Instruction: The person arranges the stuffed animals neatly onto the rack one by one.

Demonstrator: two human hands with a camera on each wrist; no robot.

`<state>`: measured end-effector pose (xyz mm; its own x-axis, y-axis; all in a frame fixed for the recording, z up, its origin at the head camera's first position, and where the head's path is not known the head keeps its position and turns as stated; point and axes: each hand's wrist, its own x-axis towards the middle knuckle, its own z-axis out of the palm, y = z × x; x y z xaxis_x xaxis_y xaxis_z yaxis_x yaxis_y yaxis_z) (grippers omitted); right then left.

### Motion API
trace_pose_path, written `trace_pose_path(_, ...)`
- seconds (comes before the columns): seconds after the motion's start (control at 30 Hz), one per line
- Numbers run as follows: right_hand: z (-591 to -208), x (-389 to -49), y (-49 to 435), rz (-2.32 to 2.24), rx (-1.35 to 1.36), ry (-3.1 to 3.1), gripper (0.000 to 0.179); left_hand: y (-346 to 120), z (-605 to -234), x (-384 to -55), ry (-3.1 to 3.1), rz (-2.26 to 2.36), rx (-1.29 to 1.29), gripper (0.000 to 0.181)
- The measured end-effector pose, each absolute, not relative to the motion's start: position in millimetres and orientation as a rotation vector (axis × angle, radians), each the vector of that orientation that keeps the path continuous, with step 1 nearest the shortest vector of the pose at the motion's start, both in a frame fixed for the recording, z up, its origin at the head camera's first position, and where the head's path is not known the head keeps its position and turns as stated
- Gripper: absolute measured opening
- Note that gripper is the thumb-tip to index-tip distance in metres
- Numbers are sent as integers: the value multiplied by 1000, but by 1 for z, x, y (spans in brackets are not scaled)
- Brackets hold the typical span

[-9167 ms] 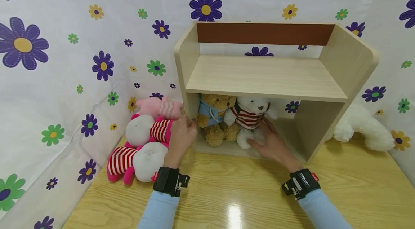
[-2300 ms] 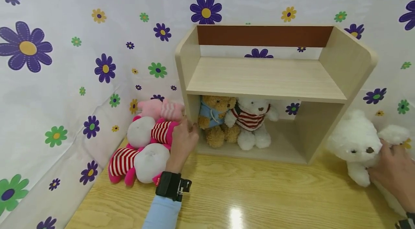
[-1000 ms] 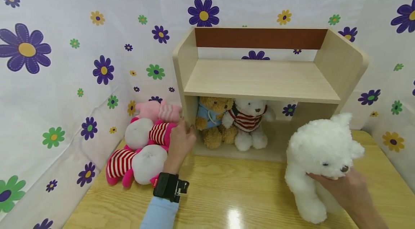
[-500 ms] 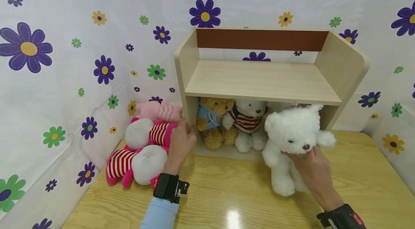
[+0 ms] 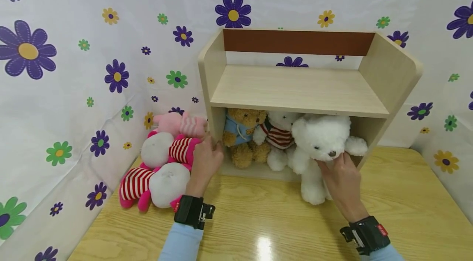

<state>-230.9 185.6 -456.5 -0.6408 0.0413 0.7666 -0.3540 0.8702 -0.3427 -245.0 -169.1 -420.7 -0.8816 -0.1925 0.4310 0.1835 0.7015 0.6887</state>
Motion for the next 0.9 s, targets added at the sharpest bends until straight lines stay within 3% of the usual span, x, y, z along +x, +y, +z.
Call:
trace_pose_path(0.37,-460,-261,169,880,-32,-2298,78,-168,-421,-244,-2433,-1044,8,30)
trace_pose_path(0.6,-466,-273,158,850,-32,-2298,89,-169,-423,-244,-2429,-1070,-6,31)
trace_pose_path(0.9,-457,-281,155,839,-170,-2300,81,-170,-422,-243,-2429,-1073,0,30)
